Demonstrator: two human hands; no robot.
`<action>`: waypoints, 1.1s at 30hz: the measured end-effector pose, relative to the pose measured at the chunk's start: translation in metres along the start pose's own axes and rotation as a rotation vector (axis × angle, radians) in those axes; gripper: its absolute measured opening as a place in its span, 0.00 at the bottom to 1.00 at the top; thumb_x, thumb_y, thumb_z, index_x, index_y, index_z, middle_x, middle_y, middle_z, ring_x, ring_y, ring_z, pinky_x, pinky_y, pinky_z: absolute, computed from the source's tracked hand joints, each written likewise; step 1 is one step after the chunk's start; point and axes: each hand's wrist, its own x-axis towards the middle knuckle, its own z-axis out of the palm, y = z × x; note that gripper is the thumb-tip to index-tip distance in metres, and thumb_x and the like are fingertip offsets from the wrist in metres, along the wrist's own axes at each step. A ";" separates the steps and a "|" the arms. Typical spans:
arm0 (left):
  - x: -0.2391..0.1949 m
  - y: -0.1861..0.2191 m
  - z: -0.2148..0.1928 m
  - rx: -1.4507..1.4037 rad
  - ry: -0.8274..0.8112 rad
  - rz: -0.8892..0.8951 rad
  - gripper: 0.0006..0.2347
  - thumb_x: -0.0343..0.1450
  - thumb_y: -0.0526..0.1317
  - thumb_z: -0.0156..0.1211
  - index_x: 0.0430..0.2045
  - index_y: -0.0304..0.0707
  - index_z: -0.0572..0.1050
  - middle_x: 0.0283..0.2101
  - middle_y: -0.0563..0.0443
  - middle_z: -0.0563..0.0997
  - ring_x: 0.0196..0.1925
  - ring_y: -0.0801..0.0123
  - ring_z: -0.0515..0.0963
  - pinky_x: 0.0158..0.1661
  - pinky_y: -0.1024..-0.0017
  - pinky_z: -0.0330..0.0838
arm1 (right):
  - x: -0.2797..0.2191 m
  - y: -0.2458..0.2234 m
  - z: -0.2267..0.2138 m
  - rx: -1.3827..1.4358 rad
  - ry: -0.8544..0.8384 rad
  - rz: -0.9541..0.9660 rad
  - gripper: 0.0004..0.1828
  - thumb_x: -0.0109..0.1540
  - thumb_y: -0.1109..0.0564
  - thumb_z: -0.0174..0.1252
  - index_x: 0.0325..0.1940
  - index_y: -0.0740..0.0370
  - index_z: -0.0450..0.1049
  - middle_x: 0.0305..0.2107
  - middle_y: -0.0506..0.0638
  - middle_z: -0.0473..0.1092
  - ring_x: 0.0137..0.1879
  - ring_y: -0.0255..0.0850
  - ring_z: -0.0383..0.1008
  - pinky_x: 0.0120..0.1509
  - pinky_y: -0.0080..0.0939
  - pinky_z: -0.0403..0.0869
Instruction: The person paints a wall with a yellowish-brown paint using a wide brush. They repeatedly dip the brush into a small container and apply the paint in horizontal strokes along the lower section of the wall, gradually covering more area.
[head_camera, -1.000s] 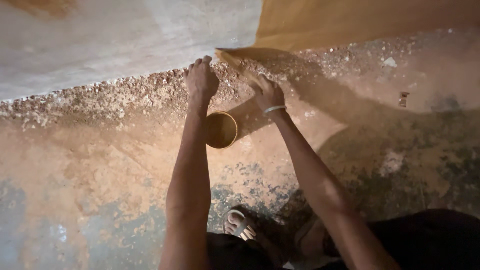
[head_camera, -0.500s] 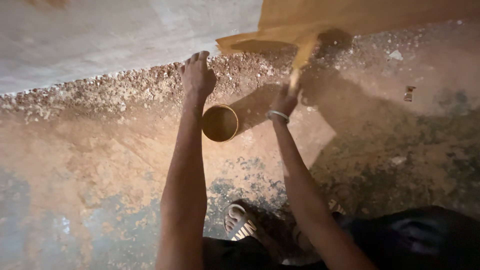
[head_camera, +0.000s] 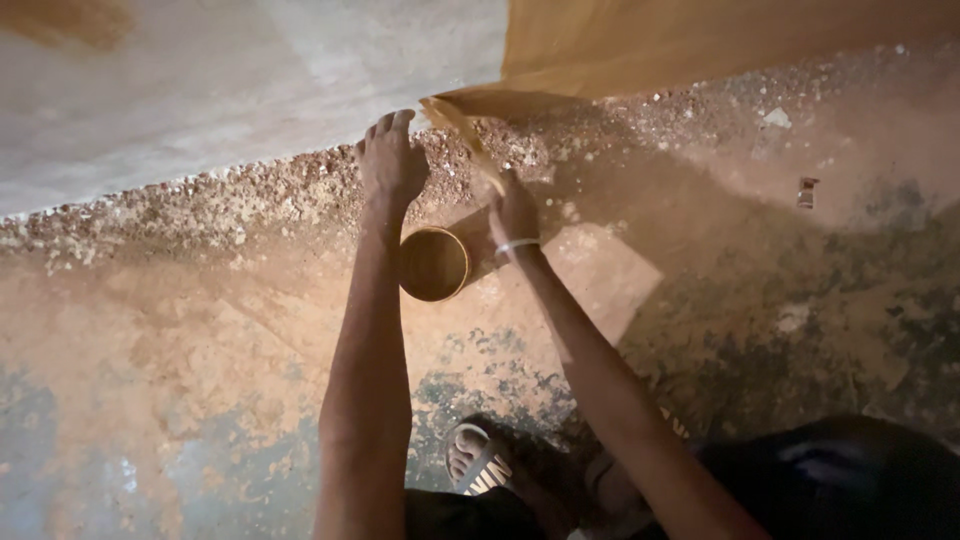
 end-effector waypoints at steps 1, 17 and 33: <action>-0.001 0.000 0.002 -0.006 0.005 0.011 0.23 0.68 0.34 0.61 0.61 0.45 0.68 0.65 0.46 0.71 0.66 0.55 0.68 0.65 0.45 0.56 | 0.003 0.010 -0.002 0.020 0.059 -0.038 0.12 0.68 0.55 0.53 0.51 0.65 0.67 0.32 0.61 0.74 0.36 0.53 0.77 0.38 0.53 0.74; 0.009 -0.011 0.013 -0.043 0.066 0.000 0.21 0.68 0.32 0.59 0.58 0.44 0.70 0.64 0.47 0.71 0.67 0.56 0.66 0.66 0.47 0.54 | -0.027 -0.017 -0.013 0.135 -0.116 0.135 0.14 0.68 0.53 0.50 0.55 0.62 0.67 0.33 0.58 0.74 0.29 0.50 0.75 0.29 0.51 0.74; -0.001 -0.009 0.002 -0.065 0.085 0.016 0.20 0.68 0.33 0.60 0.57 0.45 0.70 0.62 0.49 0.72 0.67 0.57 0.67 0.65 0.48 0.57 | -0.002 0.027 -0.036 0.102 0.371 0.120 0.18 0.68 0.54 0.50 0.59 0.66 0.66 0.33 0.62 0.75 0.38 0.54 0.79 0.39 0.54 0.75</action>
